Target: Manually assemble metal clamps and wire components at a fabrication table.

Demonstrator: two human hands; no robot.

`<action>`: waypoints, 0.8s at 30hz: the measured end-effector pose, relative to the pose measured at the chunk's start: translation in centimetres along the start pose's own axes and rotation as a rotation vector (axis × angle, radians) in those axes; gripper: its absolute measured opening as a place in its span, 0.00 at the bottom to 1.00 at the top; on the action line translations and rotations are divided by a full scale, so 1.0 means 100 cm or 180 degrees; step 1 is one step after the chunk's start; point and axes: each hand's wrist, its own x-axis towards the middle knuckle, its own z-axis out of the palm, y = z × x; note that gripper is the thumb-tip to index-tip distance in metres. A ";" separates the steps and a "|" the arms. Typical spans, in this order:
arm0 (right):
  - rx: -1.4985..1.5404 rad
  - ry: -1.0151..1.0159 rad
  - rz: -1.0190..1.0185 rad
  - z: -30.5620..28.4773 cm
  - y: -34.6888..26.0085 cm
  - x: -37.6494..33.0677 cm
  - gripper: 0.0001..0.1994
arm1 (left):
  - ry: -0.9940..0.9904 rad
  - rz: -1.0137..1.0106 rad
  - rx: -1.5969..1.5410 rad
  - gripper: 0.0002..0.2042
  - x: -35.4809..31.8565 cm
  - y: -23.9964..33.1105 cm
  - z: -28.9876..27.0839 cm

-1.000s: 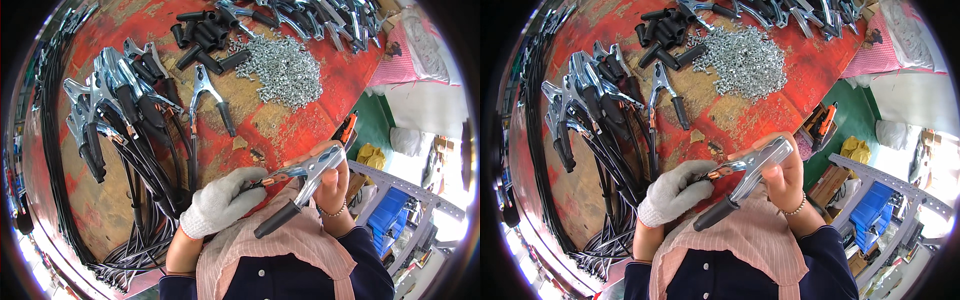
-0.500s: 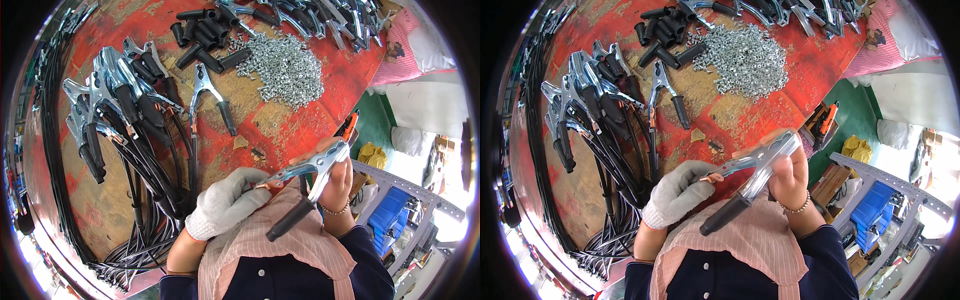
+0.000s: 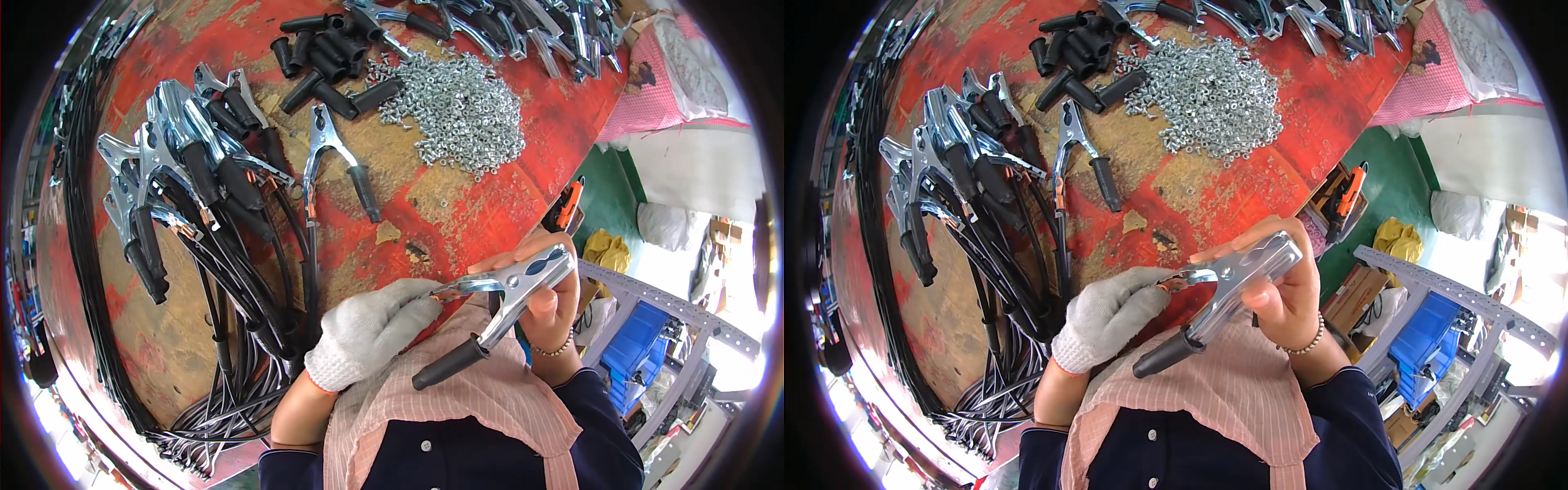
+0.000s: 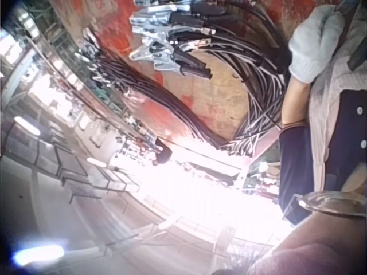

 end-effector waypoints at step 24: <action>-0.0488 -0.0106 -0.0388 0.006 0.002 -0.004 0.27 | 0.0305 0.0309 -0.0442 0.14 0.005 -0.004 0.008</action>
